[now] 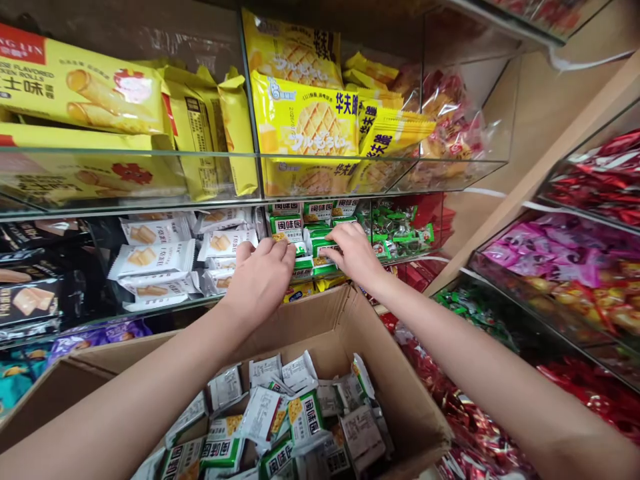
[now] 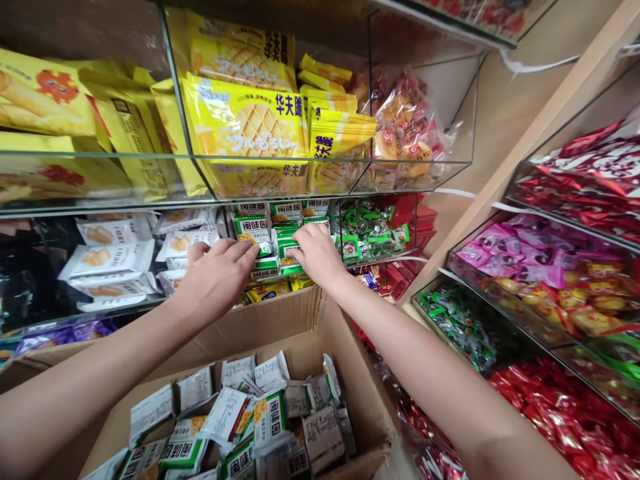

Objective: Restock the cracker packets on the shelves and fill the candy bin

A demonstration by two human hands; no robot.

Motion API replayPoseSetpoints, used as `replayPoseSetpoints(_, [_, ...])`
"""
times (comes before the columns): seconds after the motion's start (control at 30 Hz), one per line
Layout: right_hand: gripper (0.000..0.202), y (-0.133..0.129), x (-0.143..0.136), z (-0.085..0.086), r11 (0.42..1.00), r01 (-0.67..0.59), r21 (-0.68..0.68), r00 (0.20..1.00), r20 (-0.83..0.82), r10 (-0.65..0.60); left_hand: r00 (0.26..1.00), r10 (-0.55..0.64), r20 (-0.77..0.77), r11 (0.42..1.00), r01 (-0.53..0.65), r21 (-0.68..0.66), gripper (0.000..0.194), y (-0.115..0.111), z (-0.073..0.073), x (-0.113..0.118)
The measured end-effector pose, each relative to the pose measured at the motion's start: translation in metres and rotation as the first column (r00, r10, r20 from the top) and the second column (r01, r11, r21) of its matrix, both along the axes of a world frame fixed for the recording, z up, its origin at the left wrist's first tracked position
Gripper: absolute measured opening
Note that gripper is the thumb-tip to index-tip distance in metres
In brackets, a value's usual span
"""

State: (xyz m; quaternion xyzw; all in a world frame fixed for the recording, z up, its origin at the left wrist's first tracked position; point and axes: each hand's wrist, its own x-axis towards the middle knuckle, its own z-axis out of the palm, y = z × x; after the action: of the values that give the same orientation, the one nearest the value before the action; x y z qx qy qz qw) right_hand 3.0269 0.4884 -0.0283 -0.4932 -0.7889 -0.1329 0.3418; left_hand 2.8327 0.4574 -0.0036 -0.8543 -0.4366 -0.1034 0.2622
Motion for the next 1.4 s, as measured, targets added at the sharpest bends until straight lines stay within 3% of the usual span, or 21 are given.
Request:
replayPoseSetpoints(0.23, [0.024,-0.013,-0.004,-0.003,0.997,0.075,-0.014,0.996,-0.041,-0.075,0.996,0.037,-0.080,0.999,-0.038,-0.016,0.027,0.008,0.021,0.012])
replayPoseSetpoints(0.43, [0.021,-0.007,-0.005,0.012,0.998,0.069,0.008,0.992,-0.108,-0.067,0.993,0.043,-0.113,0.999,-0.041,0.018,0.028,0.012,0.029,0.019])
replayPoseSetpoints(0.5, [0.021,0.000,-0.008,0.020,1.000,0.015,-0.002,0.995,-0.098,-0.015,0.991,0.037,-0.128,0.999,-0.033,0.034,0.027,0.015,0.032,0.018])
replayPoseSetpoints(0.7, [0.036,0.022,-0.028,0.038,0.975,-0.208,-0.078,0.978,-0.007,0.208,0.990,0.019,-0.137,0.996,-0.007,0.093,0.031,0.017,0.042,0.005])
replayPoseSetpoints(0.8, [0.037,0.034,-0.034,0.041,0.972,-0.214,-0.097,0.977,0.001,0.215,0.996,0.016,-0.085,0.983,-0.001,0.182,0.036,0.009,0.050,-0.007])
replayPoseSetpoints(0.93, [0.028,0.046,-0.035,0.039,0.980,-0.128,-0.152,0.990,0.034,0.135,0.999,-0.035,0.038,0.967,0.025,0.253,0.038,-0.006,0.060,-0.031])
replayPoseSetpoints(1.07, [0.019,0.050,-0.033,0.041,0.962,-0.174,-0.208,0.982,0.036,0.186,0.970,-0.042,0.240,0.979,-0.008,0.205,0.038,-0.024,0.053,-0.060])
replayPoseSetpoints(1.2, [0.015,0.047,-0.035,0.052,0.937,-0.196,-0.289,0.972,0.068,0.224,0.965,-0.096,0.245,0.991,0.069,0.117,0.038,-0.038,0.033,-0.079])
replayPoseSetpoints(1.3, [0.020,0.045,-0.037,0.062,0.915,-0.171,-0.365,0.963,0.133,0.233,0.963,-0.145,0.229,0.988,0.129,0.082,0.040,-0.039,0.028,-0.078])
replayPoseSetpoints(1.4, [0.021,0.042,-0.038,0.070,0.895,-0.154,-0.419,0.951,0.183,0.249,0.974,-0.133,0.181,0.987,0.114,0.112,0.037,-0.032,0.035,-0.063])
